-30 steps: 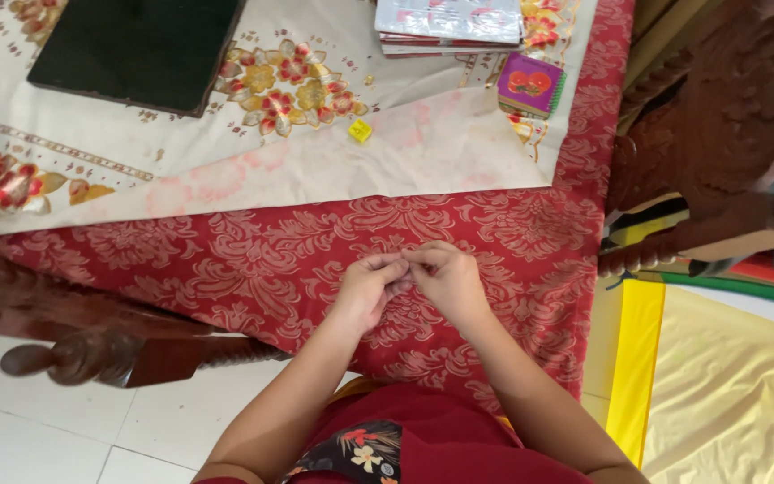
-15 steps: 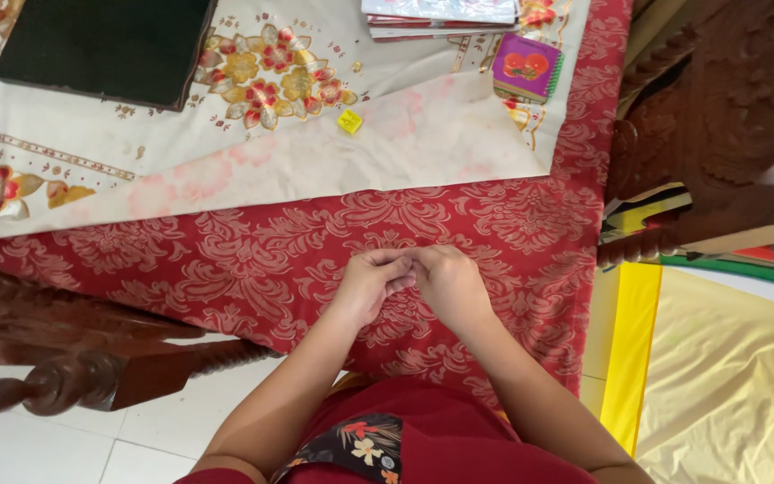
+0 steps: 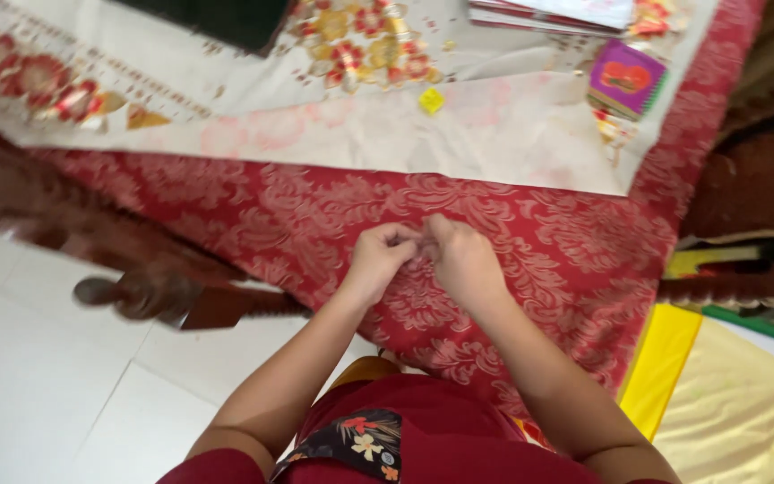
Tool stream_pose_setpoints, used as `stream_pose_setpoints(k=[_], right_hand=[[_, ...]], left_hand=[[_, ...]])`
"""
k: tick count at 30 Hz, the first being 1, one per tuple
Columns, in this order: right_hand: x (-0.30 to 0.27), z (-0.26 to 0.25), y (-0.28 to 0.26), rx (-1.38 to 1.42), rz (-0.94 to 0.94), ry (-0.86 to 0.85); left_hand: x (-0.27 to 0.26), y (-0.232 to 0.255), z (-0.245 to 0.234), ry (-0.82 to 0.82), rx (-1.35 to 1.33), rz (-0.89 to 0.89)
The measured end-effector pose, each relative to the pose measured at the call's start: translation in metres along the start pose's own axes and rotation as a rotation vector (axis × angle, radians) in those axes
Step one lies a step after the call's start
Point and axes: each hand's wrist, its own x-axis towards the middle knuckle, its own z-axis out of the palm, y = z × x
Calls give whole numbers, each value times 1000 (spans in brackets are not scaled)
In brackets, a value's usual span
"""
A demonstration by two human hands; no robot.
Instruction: Picking up various household items from a bed and placing them onto a wooden cabinet or into drawers to tidy the room.
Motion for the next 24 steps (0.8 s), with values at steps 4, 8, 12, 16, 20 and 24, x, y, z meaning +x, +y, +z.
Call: stream_pose_setpoints(k=[4, 8, 12, 16, 20, 24], right_hand=[[4, -8, -13, -60, -36, -105], [-2, -10, -11, 312, 28, -161], [-8, -9, -6, 811, 202, -261], [-26, -9, -17, 891, 221, -331], [-45, -7, -50, 740, 140, -340], [-59, -3, -93, 335, -143, -257]], left_hand=[[-12, 22, 0, 60, -1, 39], [-31, 19, -3, 138, -29, 97], [-68, 39, 6, 166, -150, 88], [-106, 55, 7, 217, -205, -2], [-138, 41, -9, 199, -287, -65], [-170, 36, -32, 144, -358, -111]])
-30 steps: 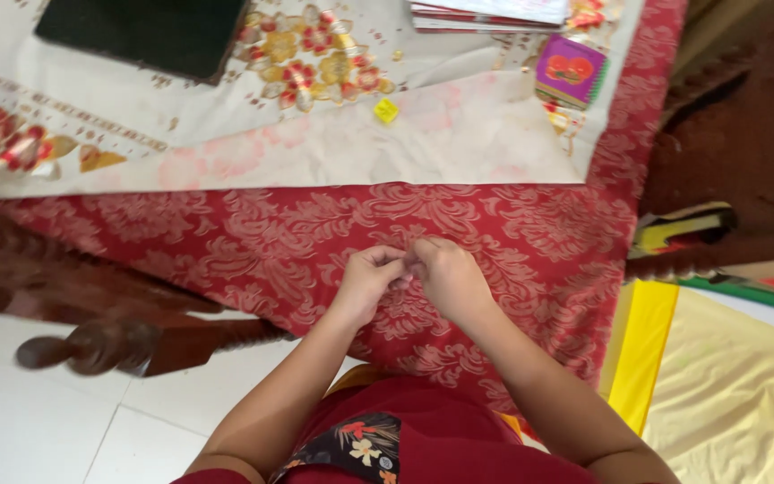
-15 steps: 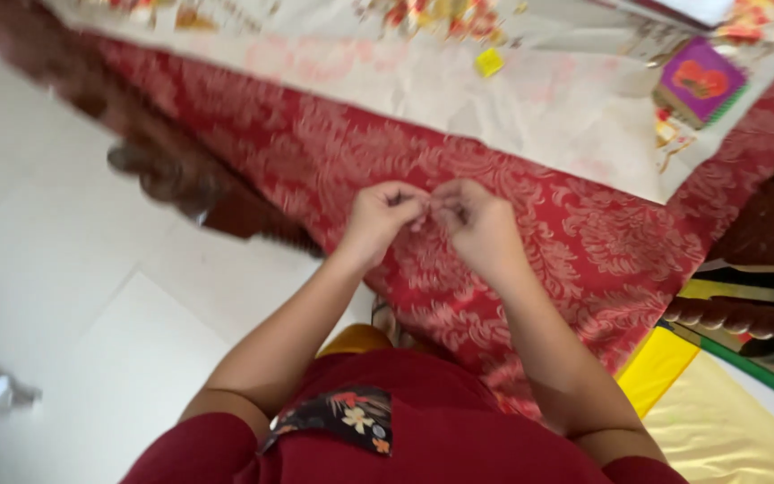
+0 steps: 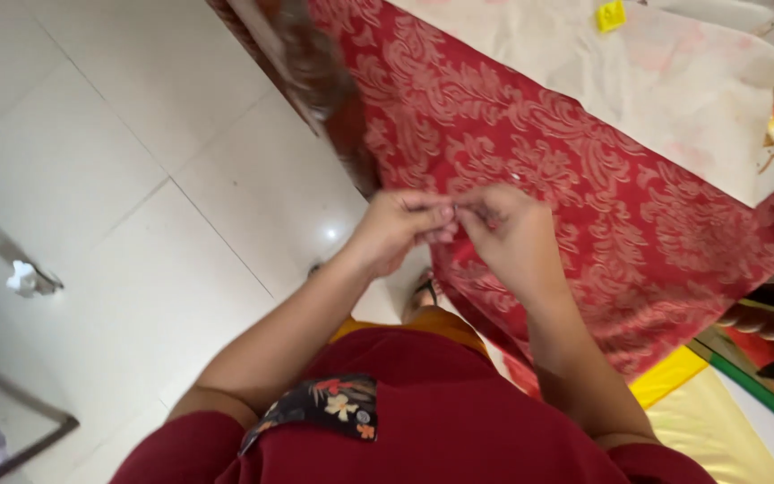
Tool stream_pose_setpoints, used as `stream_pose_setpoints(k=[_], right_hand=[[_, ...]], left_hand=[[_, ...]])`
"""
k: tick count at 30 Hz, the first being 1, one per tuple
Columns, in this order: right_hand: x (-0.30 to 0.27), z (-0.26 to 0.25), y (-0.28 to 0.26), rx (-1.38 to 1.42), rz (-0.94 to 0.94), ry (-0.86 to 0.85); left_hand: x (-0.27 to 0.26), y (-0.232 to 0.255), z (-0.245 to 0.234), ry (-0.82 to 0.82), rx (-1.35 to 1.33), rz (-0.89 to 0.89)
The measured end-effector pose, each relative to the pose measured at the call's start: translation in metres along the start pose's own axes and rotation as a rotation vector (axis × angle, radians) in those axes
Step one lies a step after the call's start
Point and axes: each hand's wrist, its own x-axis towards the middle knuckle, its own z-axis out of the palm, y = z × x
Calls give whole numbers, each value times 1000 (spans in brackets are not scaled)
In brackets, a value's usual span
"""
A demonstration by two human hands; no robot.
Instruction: Picking up various household items from a bed and placing them onto a wooden cabinet or into drawers to tidy the room.
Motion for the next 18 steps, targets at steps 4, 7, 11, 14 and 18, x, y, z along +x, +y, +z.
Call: stream_pose_setpoints(k=[4, 7, 11, 14, 18], right_hand=[[-3, 35, -35, -41, 1, 0], [-2, 77, -72, -94, 89, 49], [6, 148, -112, 37, 90, 24], [30, 200, -141, 185, 11, -10], [73, 253, -192, 204, -236, 1]], left_hand=[[-26, 14, -38, -94, -54, -80], [-50, 39, -85, -184, -32, -89], [-96, 77, -150, -248, 26, 11], [-127, 120, -193, -215, -4, 82], [-152, 171, -239, -108, -130, 171]])
